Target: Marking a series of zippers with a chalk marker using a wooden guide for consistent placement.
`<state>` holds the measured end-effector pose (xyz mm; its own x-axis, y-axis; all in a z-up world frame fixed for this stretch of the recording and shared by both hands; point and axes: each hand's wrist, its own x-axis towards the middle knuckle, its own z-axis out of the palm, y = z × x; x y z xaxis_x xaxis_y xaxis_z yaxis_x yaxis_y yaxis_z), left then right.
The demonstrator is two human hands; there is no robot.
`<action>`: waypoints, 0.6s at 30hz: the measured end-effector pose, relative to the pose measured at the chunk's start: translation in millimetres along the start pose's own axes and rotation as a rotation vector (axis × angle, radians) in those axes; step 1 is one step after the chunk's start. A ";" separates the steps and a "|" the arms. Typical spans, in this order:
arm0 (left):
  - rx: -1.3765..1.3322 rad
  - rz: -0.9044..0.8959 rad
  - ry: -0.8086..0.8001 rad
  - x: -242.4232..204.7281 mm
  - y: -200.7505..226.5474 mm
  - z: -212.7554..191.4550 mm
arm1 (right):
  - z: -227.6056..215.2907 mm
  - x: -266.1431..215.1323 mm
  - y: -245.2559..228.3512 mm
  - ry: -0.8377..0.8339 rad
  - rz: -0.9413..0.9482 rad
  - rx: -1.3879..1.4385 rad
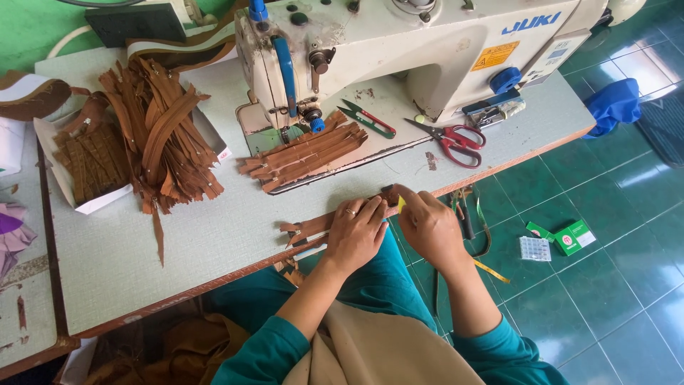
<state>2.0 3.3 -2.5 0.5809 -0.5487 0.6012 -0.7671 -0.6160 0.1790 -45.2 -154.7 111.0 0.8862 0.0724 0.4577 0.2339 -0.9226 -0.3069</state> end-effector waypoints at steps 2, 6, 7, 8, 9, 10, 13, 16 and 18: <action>-0.016 -0.004 -0.008 -0.7 -0.5 0.1 | -6.6 -0.2 1.0 -0.154 0.013 -0.111; -0.053 -0.038 -0.001 0.1 2.3 0.0 | 10.6 -6.7 26.4 -0.476 0.036 -0.301; -0.051 -0.039 0.000 -1.8 0.1 -0.7 | 9.3 -6.0 26.6 -0.475 0.033 -0.300; -0.095 -0.049 0.001 -4.7 -1.8 -1.5 | 8.6 -5.5 26.7 -0.497 0.041 -0.297; -0.140 -0.059 0.003 -7.6 -3.6 -2.2 | 7.8 -5.0 26.8 -0.518 0.048 -0.293; -0.136 -0.062 0.004 -15.2 -7.7 -6.7 | 7.0 -4.9 26.7 -0.519 0.044 -0.291; -0.065 -0.091 0.044 -36.2 -19.4 -23.0 | 8.7 -5.9 30.6 -0.541 0.048 -0.286; 0.015 -0.078 0.114 -49.7 -31.0 -42.7 | 16.6 -7.3 40.1 -0.565 0.047 -0.314; 0.003 -0.068 0.096 -54.2 -37.3 -50.5 | 19.8 -7.5 44.9 -0.591 0.062 -0.327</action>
<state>-14.6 84.6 -2.4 0.6029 -0.4484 0.6598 -0.7258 -0.6517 0.2203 -33.4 -189.2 77.3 0.9856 0.1251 -0.1141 0.1251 -0.9921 -0.0073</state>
